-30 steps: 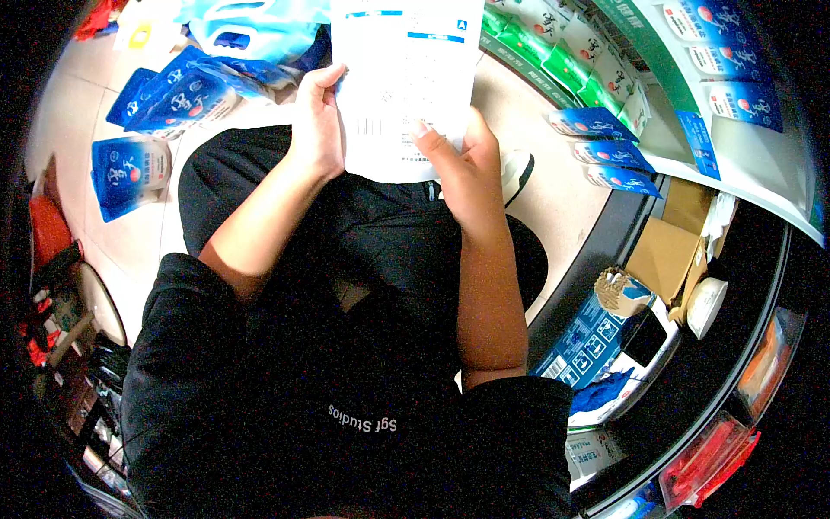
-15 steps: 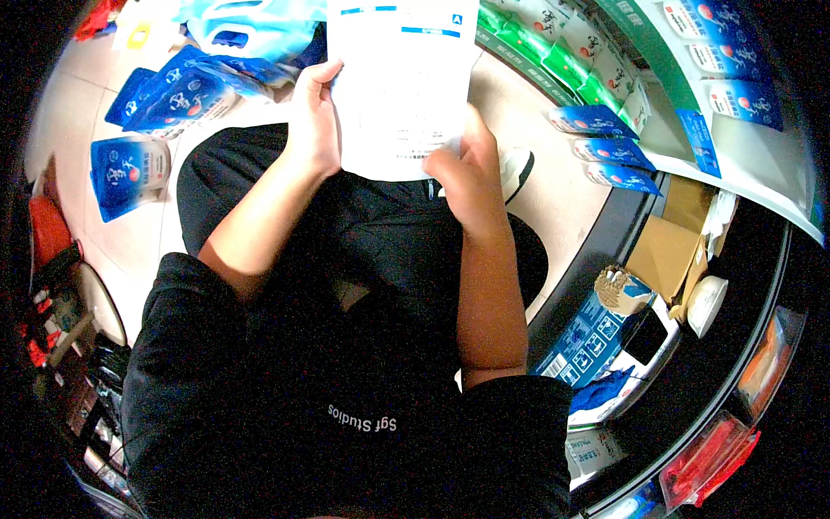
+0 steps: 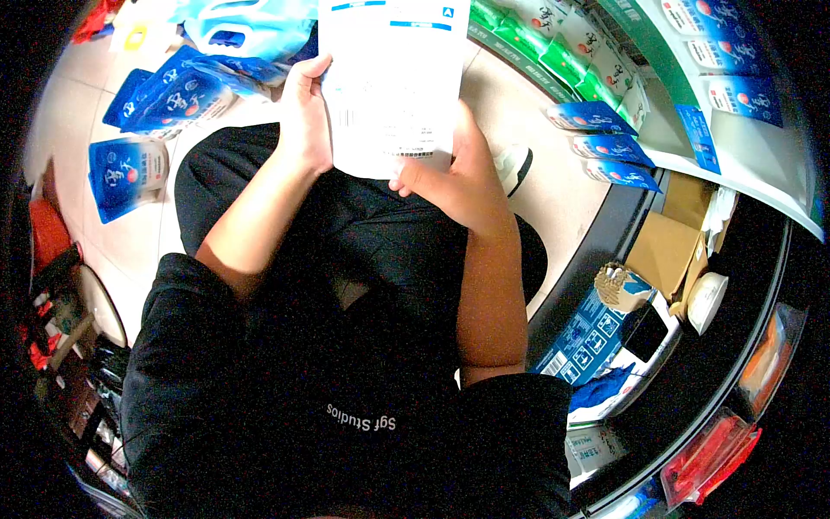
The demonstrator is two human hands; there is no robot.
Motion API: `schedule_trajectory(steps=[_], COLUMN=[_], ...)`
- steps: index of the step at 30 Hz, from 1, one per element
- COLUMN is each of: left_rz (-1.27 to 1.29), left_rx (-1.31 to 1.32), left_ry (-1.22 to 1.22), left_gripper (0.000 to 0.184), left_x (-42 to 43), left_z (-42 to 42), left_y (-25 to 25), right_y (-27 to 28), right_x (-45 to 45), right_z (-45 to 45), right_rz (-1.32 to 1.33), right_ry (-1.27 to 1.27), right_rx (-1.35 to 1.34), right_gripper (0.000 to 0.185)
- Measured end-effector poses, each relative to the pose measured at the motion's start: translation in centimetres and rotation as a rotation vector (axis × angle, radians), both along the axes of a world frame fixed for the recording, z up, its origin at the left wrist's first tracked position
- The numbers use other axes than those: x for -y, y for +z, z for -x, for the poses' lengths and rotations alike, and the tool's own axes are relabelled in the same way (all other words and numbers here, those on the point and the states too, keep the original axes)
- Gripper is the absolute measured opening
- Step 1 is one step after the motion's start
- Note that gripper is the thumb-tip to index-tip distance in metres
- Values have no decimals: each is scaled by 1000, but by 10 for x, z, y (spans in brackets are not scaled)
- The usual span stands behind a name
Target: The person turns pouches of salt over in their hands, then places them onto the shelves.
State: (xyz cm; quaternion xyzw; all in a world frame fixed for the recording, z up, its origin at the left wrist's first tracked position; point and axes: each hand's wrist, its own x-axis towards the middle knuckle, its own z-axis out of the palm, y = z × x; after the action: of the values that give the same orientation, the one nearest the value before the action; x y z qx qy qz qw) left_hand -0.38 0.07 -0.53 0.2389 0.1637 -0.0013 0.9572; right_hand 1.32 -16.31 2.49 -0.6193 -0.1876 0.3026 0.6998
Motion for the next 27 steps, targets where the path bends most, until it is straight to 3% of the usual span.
schedule_trajectory(steps=[12,18,27], left_rz=[-12,-4,26], left_rx=[-18,-26,-4], left_ry=[5,7,19], left_gripper=[40,40,39], left_x=[0,-1,-1], left_z=[0,0,0], left_y=[3,4,0], right_y=[2,-11,-11], right_x=[0,4,4], right_z=[2,-2,-2], right_rz=[17,129,105], right_ry=[2,36,38], right_rx=[-36,196,174], right_gripper=[53,59,64])
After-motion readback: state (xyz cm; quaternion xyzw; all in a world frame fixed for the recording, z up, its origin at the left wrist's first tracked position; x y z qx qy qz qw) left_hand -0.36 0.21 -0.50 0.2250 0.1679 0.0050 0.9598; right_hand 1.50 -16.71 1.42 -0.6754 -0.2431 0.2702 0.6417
